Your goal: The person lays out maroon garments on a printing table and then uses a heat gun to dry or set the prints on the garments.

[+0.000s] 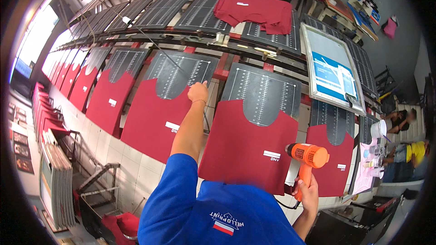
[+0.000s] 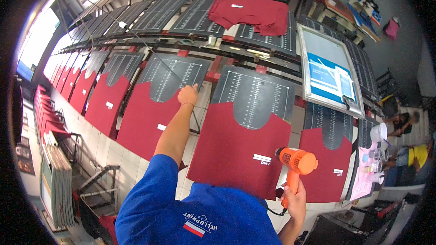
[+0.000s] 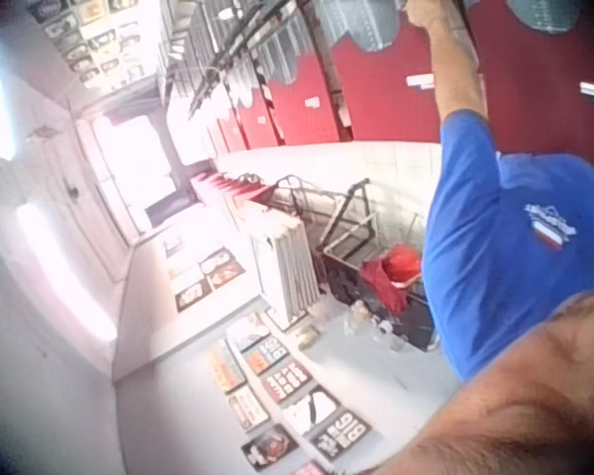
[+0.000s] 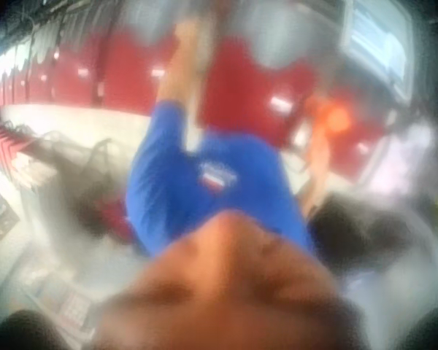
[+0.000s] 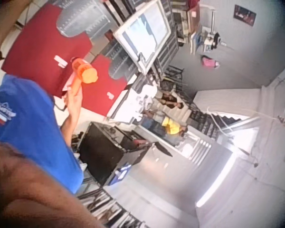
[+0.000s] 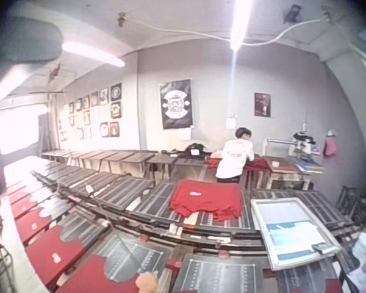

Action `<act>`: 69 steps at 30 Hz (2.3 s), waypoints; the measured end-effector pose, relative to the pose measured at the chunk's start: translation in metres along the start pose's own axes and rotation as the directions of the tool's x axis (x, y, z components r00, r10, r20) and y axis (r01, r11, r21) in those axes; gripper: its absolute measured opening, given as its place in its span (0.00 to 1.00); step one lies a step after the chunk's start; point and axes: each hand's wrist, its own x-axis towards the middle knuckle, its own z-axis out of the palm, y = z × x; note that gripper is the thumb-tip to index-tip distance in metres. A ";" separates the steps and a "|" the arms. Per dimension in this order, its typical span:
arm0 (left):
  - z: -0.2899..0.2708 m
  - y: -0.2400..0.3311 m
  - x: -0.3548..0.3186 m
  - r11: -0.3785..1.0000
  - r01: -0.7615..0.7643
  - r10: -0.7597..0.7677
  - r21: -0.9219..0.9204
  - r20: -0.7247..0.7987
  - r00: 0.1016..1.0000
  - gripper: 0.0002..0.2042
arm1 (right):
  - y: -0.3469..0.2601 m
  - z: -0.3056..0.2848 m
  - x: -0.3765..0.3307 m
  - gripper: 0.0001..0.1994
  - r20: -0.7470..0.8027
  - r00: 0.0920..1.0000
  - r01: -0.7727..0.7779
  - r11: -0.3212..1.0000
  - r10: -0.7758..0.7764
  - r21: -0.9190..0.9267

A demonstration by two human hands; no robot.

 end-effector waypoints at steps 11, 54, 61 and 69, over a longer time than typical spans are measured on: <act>0.007 0.000 -0.014 0.994 0.071 -0.083 0.086 0.147 0.986 0.24 | 0.002 0.001 0.005 0.17 -0.070 0.997 -0.023 1.000 0.024 0.015; 0.009 -0.238 -0.262 0.900 0.070 -0.250 -0.431 -0.376 0.892 0.11 | -0.008 0.054 0.026 0.18 0.259 0.951 -0.113 0.971 0.167 -0.210; 0.005 -0.228 -0.264 0.900 0.067 -0.257 -0.430 -0.402 0.879 0.11 | 0.000 0.051 0.027 0.17 0.241 0.963 -0.072 0.977 0.120 -0.202; 0.004 -0.225 -0.266 0.900 0.124 -0.285 -0.418 -0.350 0.892 0.12 | -0.006 0.046 0.032 0.20 0.281 0.945 -0.109 0.972 0.166 -0.206</act>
